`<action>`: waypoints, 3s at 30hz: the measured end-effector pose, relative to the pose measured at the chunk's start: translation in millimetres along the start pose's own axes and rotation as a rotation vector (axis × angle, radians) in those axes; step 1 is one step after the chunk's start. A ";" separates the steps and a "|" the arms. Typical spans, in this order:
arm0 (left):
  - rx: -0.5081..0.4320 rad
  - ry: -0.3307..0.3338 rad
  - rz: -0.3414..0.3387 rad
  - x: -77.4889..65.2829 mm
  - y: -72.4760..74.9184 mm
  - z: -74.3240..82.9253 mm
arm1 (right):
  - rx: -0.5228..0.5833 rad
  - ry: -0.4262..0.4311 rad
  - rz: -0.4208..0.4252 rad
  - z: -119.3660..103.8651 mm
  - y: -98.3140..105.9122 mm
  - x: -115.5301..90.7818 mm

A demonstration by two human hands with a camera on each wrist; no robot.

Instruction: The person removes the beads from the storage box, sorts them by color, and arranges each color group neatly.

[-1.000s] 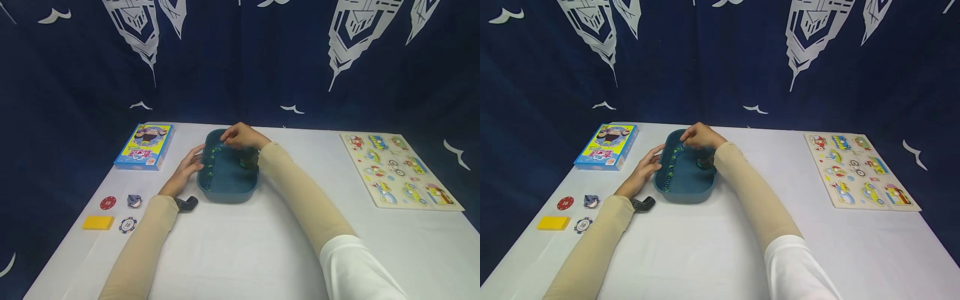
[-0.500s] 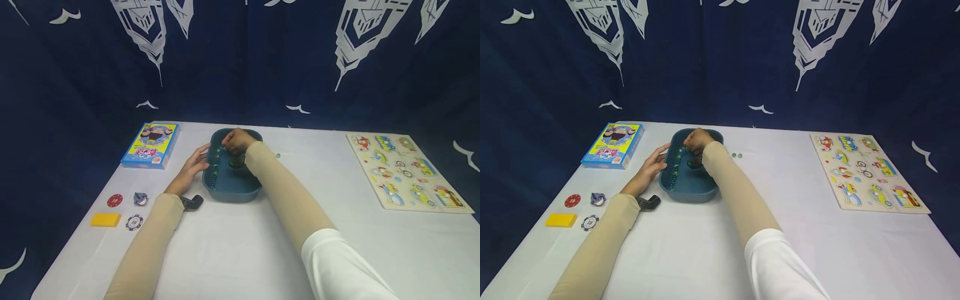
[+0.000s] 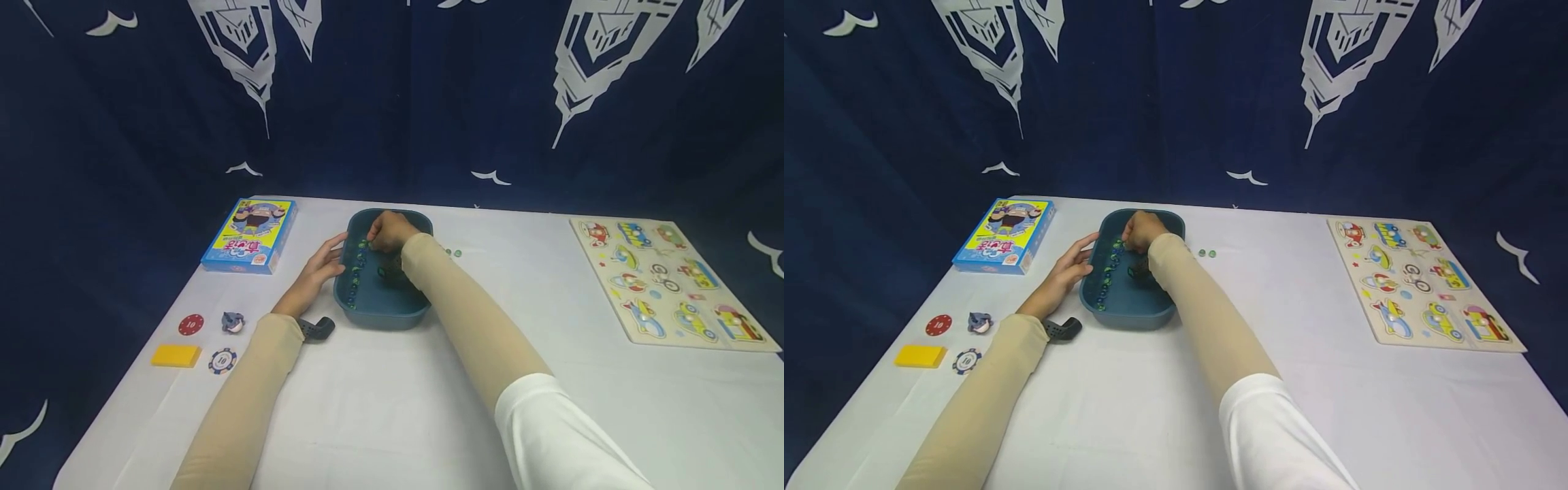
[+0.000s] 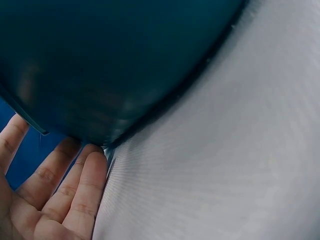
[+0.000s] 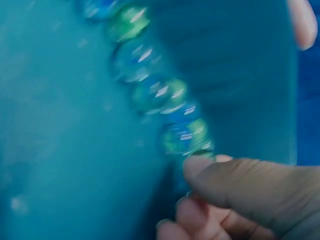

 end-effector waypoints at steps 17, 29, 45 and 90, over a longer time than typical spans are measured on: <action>-0.028 -0.004 -0.011 4.2 -5.8 -0.3 | 0.253 0.388 0.085 1.7 72.3 -67.5; 0.000 -0.005 -0.006 -1.4 -3.9 0.1 | 0.454 0.287 0.304 93.2 78.3 -102.4; -0.013 -0.007 -0.003 -1.2 -4.1 0.9 | 0.431 0.072 0.283 181.8 47.9 -102.6; -0.043 -0.014 -0.014 -2.2 -2.6 -1.3 | 0.388 -0.005 0.318 195.2 44.5 -107.4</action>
Point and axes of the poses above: each hand's wrist, its own x-axis towards the middle knuckle, its own y-axis out of the back of the hand, z = x × y, the point moved 8 cm from there along x, towards the middle knuckle, and after that the axes turned 12 degrees about -x, right-handed, at the moved point
